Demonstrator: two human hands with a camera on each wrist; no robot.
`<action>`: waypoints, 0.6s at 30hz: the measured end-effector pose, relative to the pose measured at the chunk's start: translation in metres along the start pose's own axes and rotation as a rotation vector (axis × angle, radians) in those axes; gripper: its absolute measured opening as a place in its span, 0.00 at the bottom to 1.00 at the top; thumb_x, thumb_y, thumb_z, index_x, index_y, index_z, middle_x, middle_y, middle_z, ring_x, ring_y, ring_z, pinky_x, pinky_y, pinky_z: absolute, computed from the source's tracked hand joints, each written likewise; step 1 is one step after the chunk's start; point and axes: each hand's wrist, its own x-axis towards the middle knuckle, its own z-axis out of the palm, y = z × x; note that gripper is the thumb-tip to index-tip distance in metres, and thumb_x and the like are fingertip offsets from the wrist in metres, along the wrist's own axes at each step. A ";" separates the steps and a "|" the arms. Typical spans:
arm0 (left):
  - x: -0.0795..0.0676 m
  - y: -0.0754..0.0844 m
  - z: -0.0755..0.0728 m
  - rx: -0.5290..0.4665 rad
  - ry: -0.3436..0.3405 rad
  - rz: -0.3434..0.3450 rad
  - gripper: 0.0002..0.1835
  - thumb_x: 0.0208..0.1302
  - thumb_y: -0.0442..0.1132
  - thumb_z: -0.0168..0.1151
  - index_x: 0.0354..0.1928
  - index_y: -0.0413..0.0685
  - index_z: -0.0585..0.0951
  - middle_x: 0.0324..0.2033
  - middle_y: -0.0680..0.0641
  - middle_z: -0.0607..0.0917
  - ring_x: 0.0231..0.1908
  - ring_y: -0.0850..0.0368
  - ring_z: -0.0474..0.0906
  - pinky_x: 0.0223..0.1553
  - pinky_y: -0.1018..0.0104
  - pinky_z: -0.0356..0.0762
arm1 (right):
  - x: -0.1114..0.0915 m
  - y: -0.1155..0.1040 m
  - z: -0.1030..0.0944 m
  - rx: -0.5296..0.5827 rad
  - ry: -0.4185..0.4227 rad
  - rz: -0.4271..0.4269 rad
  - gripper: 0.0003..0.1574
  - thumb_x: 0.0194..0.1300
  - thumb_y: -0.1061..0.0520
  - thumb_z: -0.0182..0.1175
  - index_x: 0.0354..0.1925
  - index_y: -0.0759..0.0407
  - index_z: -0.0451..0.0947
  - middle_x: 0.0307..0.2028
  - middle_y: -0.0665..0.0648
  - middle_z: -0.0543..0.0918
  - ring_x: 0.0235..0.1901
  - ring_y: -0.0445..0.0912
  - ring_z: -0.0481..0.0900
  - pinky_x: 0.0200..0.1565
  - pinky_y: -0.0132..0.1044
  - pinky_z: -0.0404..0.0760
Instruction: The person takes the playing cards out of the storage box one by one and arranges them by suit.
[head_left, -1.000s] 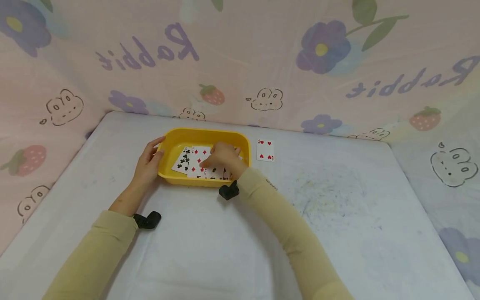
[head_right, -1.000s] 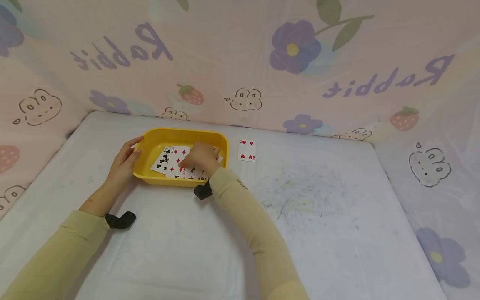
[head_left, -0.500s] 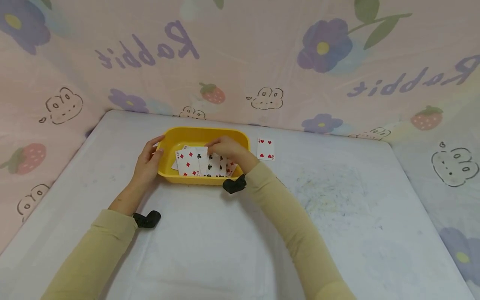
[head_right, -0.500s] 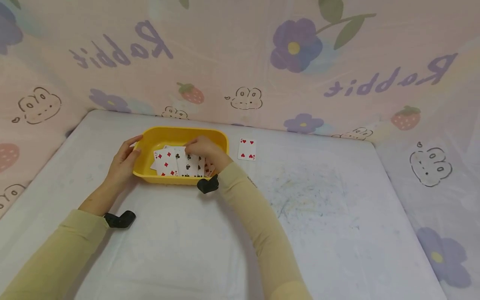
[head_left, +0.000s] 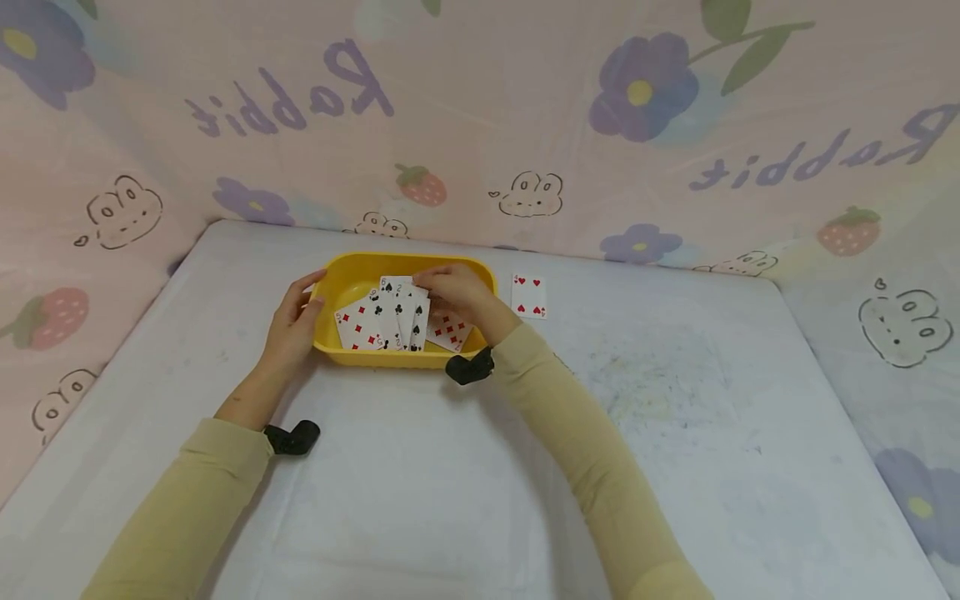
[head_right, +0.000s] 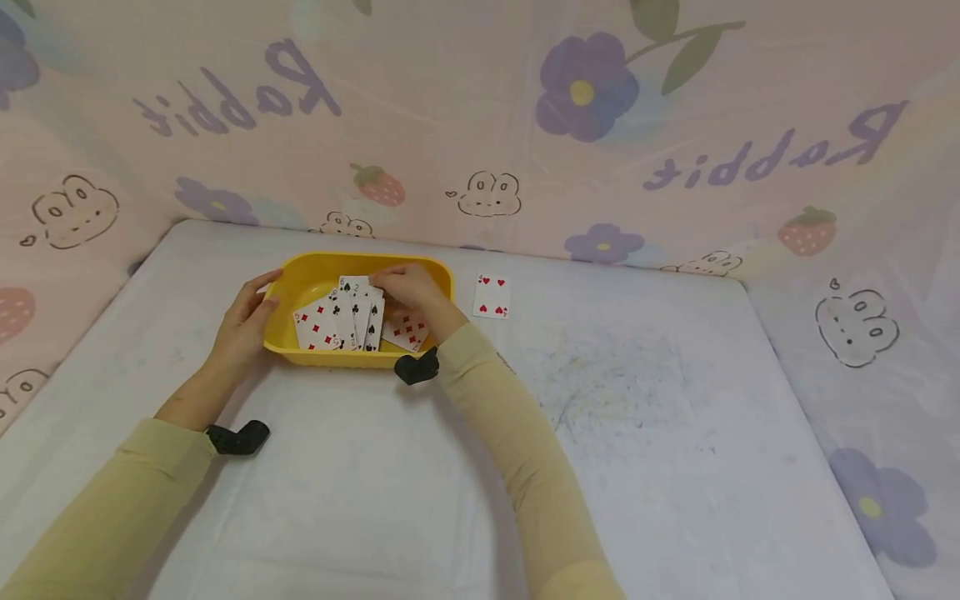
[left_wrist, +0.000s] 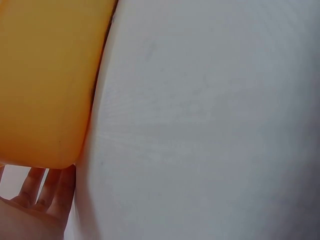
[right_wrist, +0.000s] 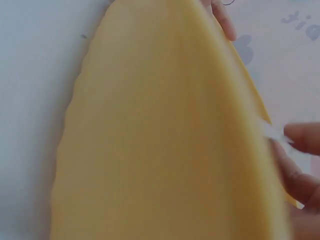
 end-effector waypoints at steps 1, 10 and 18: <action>0.000 0.000 0.000 0.001 0.000 -0.002 0.25 0.76 0.45 0.38 0.72 0.63 0.59 0.64 0.38 0.65 0.58 0.44 0.64 0.55 0.65 0.67 | 0.000 0.000 0.000 0.025 -0.006 -0.003 0.22 0.70 0.55 0.55 0.57 0.65 0.75 0.55 0.62 0.79 0.51 0.51 0.79 0.57 0.41 0.76; 0.000 0.000 0.000 0.003 0.002 -0.006 0.25 0.76 0.45 0.38 0.72 0.63 0.59 0.64 0.39 0.65 0.57 0.45 0.64 0.55 0.67 0.68 | -0.003 -0.002 0.002 0.080 0.007 -0.034 0.25 0.64 0.68 0.56 0.59 0.65 0.73 0.60 0.61 0.74 0.48 0.49 0.78 0.58 0.40 0.75; 0.000 0.001 0.001 -0.004 0.007 0.007 0.24 0.76 0.44 0.38 0.72 0.61 0.59 0.63 0.38 0.66 0.55 0.46 0.64 0.51 0.72 0.67 | -0.005 -0.002 -0.002 -0.036 0.151 -0.076 0.18 0.65 0.61 0.57 0.54 0.58 0.78 0.56 0.56 0.77 0.48 0.49 0.77 0.56 0.40 0.75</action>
